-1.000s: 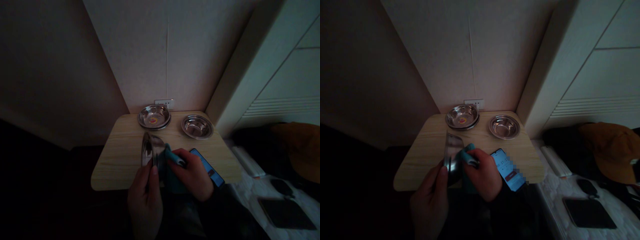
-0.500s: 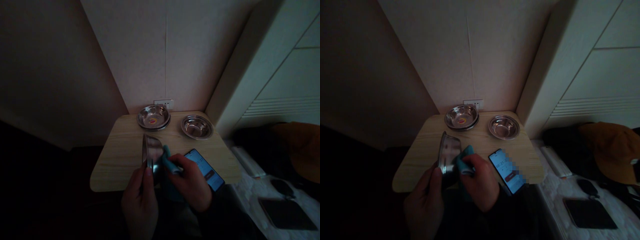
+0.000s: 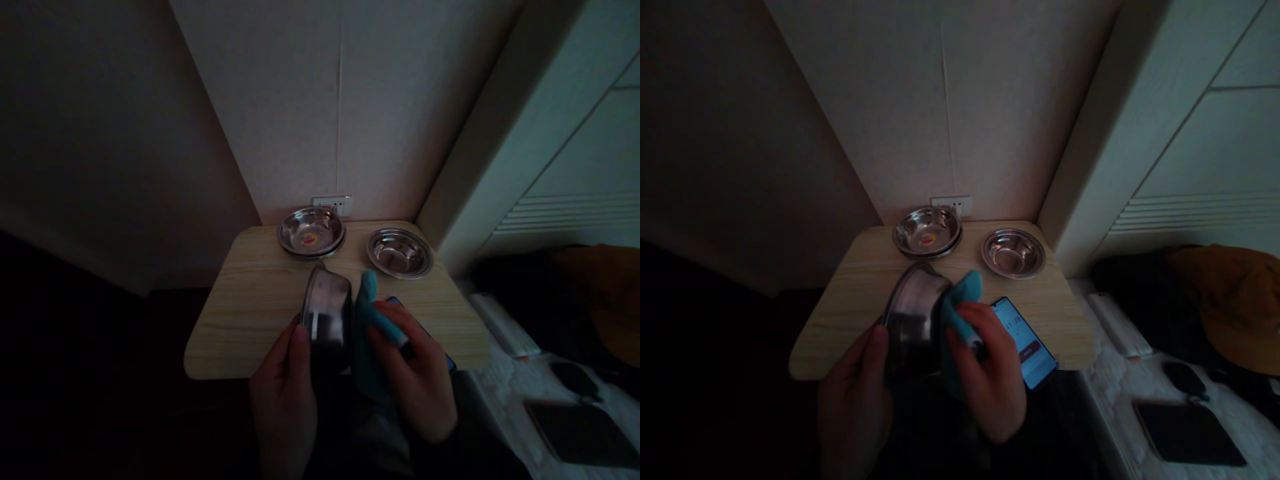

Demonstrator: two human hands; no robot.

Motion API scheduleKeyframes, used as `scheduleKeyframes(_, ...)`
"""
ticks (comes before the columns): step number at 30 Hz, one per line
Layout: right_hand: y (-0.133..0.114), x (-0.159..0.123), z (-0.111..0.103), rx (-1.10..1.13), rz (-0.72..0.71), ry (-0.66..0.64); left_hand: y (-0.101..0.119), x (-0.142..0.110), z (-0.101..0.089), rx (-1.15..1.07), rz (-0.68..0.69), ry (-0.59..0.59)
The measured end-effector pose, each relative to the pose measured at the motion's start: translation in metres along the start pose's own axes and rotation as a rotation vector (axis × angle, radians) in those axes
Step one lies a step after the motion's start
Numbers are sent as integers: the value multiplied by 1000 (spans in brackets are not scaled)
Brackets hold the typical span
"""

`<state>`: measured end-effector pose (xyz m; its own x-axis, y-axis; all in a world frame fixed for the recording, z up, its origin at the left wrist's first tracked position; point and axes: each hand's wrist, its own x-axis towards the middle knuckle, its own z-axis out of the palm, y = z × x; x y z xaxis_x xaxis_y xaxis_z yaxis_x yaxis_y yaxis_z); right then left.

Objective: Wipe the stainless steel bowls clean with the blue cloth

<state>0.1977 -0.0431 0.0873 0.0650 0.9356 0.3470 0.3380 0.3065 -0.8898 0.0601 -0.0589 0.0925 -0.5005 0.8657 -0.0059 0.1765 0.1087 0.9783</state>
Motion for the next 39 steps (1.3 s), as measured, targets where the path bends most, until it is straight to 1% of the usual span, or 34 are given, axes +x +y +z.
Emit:
scheduleKeyframes(3, 5, -13, 12, -188, -425, -108, -3, 0, -1, -23, -15, -65)
scheduleKeyframes(4, 7, -13, 16, -237, -521, -135, -3, 0, -1, -24, -10, -74)
scheduleKeyframes(5, 9, -13, 19, -271, -571, -145, -3, 0, -1, -20, 1, -77)
scheduleKeyframes(6, 11, -11, 22, -288, -575, -141, -3, 0, -2, -15, 15, -78)
scheduleKeyframes(9, 10, -4, 26, -296, -518, -146, -1, -1, -3, -2, 67, -71)
scheduleKeyframes(10, 10, -2, 27, -303, -526, -160, 0, -1, -4, 4, 80, -69)
scheduleKeyframes(13, 7, 7, 24, -318, -607, -209, 0, -3, -7, 42, 128, -75)
scheduleKeyframes(14, 6, 10, 22, -305, -597, -213, 0, -4, -8, 63, 150, -84)
scheduleKeyframes(17, 3, 17, 21, -246, -458, -213, 0, -4, -9, 129, 224, -88)
scheduleKeyframes(18, 2, 16, 22, -233, -451, -213, 0, -3, -10, 144, 244, -80)
scheduleKeyframes(22, 4, 7, 27, -215, -588, -214, -1, 2, -11, 146, 308, -68)
scheduleKeyframes(23, 7, 9, 28, -198, -584, -217, -1, 2, -11, 152, 319, -77)
scheduleKeyframes(24, 9, 12, 28, -167, -545, -220, -2, 2, -11, 164, 329, -88)
scheduleKeyframes(27, 13, 22, 30, -51, -332, -201, -3, 2, -11, 213, 353, -104)
scheduleKeyframes(28, 13, 22, 32, -37, -301, -187, -3, 3, -11, 221, 368, -93)
scheduleKeyframes(29, 12, 20, 34, -42, -313, -177, -4, 4, -11, 224, 389, -77)
scheduleKeyframes(30, 11, 16, 35, -72, -370, -159, -5, 6, -12, 223, 411, -63)
scheduleKeyframes(32, 10, 10, 39, -124, -511, -162, -8, 9, -13, 221, 457, -46)
scheduleKeyframes(33, 10, 10, 40, -134, -549, -168, -9, 10, -13, 224, 478, -49)
scheduleKeyframes(34, 11, 12, 41, -125, -549, -178, -10, 10, -13, 230, 496, -51)
scheduleKeyframes(35, 12, 16, 41, -97, -485, -179, -12, 9, -13, 239, 516, -52)
scheduleKeyframes(37, 12, 23, 40, -21, -295, -167, -13, 8, -13, 267, 553, -49)
scheduleKeyframes(38, 12, 24, 40, 0, -234, -153, -13, 7, -13, 280, 566, -51)
scheduleKeyframes(39, 11, 22, 41, 4, -212, -142, -13, 8, -13, 290, 577, -50)
